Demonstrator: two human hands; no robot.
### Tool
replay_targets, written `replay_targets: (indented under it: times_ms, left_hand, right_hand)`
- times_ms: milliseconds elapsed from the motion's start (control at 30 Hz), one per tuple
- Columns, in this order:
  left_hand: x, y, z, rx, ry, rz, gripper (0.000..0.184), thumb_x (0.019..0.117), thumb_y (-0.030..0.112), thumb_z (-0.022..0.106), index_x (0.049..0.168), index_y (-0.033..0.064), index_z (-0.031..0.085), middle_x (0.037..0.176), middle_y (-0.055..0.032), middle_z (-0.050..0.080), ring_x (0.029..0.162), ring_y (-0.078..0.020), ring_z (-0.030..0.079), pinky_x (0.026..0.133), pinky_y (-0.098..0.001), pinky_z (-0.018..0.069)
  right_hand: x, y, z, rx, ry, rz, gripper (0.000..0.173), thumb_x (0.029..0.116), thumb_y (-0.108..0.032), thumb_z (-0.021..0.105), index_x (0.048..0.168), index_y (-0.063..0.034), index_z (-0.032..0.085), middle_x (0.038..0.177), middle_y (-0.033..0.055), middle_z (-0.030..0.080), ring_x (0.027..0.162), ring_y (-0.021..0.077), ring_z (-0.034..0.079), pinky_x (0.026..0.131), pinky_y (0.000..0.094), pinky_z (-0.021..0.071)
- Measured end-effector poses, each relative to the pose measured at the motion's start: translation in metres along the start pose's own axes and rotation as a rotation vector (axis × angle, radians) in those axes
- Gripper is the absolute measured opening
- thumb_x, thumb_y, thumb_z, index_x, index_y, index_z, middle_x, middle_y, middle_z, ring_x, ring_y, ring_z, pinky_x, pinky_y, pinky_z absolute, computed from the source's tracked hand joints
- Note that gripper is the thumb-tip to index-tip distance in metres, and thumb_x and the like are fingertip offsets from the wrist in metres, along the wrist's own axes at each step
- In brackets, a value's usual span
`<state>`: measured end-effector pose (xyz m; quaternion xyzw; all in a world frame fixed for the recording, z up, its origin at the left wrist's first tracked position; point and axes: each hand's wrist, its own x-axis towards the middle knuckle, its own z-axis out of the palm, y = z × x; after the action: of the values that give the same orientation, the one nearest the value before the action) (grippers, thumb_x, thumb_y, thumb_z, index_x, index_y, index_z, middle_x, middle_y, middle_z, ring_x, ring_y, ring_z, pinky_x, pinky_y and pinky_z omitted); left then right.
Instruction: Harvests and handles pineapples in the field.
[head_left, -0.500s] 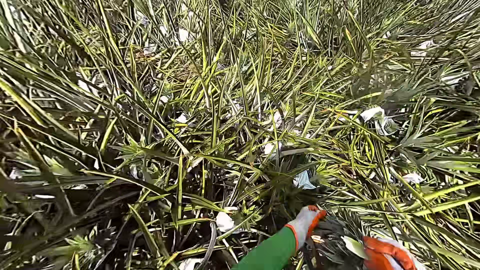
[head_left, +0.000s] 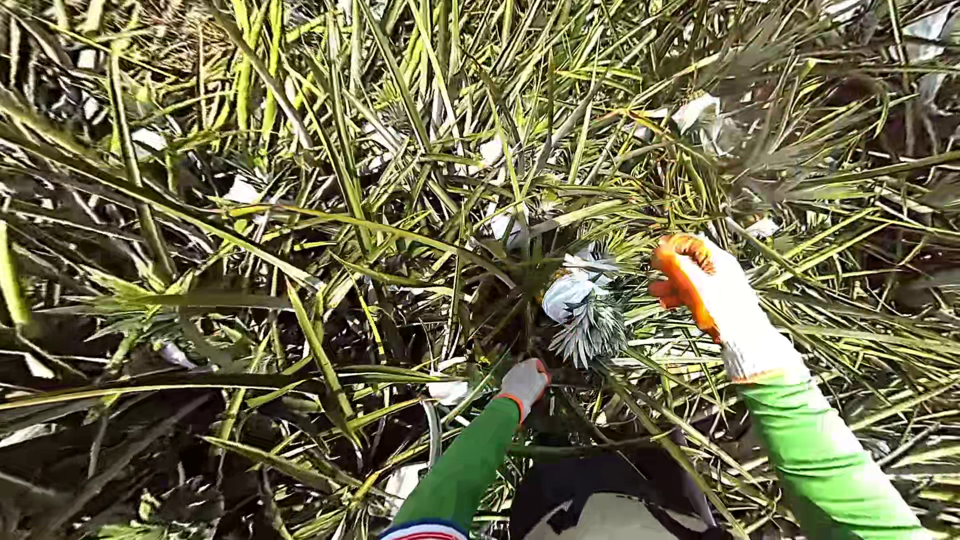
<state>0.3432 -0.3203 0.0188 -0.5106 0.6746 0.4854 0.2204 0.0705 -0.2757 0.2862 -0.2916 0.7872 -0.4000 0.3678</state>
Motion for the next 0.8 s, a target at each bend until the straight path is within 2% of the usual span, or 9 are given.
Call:
replay_targets:
  times_ms: [133,233,300,400,500,567,700,767,800]
  left_hand:
    - [-0.009,-0.019,0.013,-0.31,-0.145,-0.089,0.038,0.101,0.034,0.06,0.129,0.0078,0.064,0.118,-0.0174,0.07,0.109,-0.0306,0.069,0.096,-0.0538,0.0551]
    - [0.0,-0.001,0.021,-0.607,-0.195,-0.082,0.038,0.104,0.031,0.06,0.133,0.0052,0.06,0.116,-0.0161,0.071,0.099,-0.0265,0.072,0.089,-0.0457,0.0598]
    - [0.011,0.02,0.028,-0.538,-0.166,-0.031,0.044,0.1013,0.032,0.064,0.137,0.0074,0.059,0.126,-0.0153,0.068,0.111,-0.0257,0.068,0.098,-0.0469,0.0565]
    - [0.037,0.043,0.044,-0.309,-0.145,0.005,0.075,0.0968,0.042,0.069,0.156,0.0083,0.037,0.148,-0.0207,0.053,0.137,-0.0339,0.052,0.114,-0.0553,0.0425]
    - [0.055,0.057,0.055,-0.35,-0.188,-0.075,0.096,0.0947,0.051,0.069,0.164,0.0114,0.016,0.156,-0.0229,0.043,0.142,-0.0362,0.047,0.114,-0.0577,0.0418]
    - [0.057,0.059,0.05,-0.518,-0.224,-0.166,0.097,0.096,0.054,0.065,0.165,0.0211,0.007,0.156,-0.0221,0.043,0.136,-0.0386,0.051,0.102,-0.0628,0.0491]
    - [0.051,0.014,0.029,-0.884,-0.116,-0.209,0.068,0.103,0.046,0.057,0.159,0.0167,0.03,0.136,-0.0194,0.06,0.111,-0.0336,0.067,0.086,-0.0542,0.0596]
    - [0.049,-0.004,0.018,-0.929,-0.003,-0.243,0.058,0.106,0.047,0.05,0.152,0.0115,0.042,0.128,-0.0191,0.064,0.103,-0.0305,0.068,0.083,-0.0499,0.0594]
    - [0.051,-0.007,0.013,-0.925,0.029,-0.255,0.056,0.106,0.046,0.05,0.149,0.0101,0.045,0.122,-0.0181,0.065,0.097,-0.028,0.068,0.08,-0.047,0.0595]
  right_hand:
    - [0.028,0.145,-0.01,-0.418,-0.06,0.285,0.056,0.0965,-0.065,0.055,0.124,-0.0188,0.072,0.117,0.0062,0.074,0.109,0.0209,0.07,0.097,0.0504,0.0555]
    - [0.046,0.232,0.009,-0.476,-0.159,0.433,0.064,0.0952,-0.067,0.055,0.14,-0.0219,0.063,0.137,0.0084,0.067,0.13,0.0257,0.06,0.112,0.0563,0.0452]
    - [0.052,0.279,0.032,-0.303,-0.079,0.51,0.068,0.0989,-0.063,0.054,0.149,-0.0168,0.054,0.146,0.0122,0.059,0.138,0.0281,0.054,0.116,0.055,0.0419]
    - [0.054,0.326,0.076,-0.042,0.038,0.611,0.073,0.1038,-0.064,0.041,0.16,-0.0165,0.037,0.157,0.0146,0.048,0.144,0.0303,0.047,0.116,0.0576,0.0412]
    - [0.039,0.33,0.107,0.009,0.103,0.643,0.072,0.1037,-0.063,0.041,0.155,-0.0139,0.044,0.146,0.0194,0.057,0.129,0.0345,0.061,0.103,0.0607,0.0524]
    - [0.02,0.304,0.114,0.007,0.051,0.585,0.072,0.1021,-0.058,0.051,0.156,-0.0105,0.043,0.144,0.0188,0.059,0.125,0.0312,0.064,0.102,0.0545,0.0559]
    - [-0.005,0.244,0.127,-0.127,-0.239,0.407,0.088,0.0922,-0.062,0.063,0.157,-0.0074,0.04,0.155,0.0157,0.05,0.143,0.026,0.049,0.12,0.0477,0.0391]
    - [-0.005,0.233,0.128,-0.004,-0.353,0.381,0.078,0.0939,-0.056,0.065,0.155,-0.0126,0.046,0.148,0.0096,0.058,0.131,0.0186,0.06,0.112,0.0418,0.0492]
    - [0.001,0.236,0.12,0.14,-0.326,0.418,0.063,0.0974,-0.047,0.066,0.149,-0.0129,0.053,0.132,0.0088,0.068,0.111,0.0178,0.071,0.096,0.0395,0.0604]
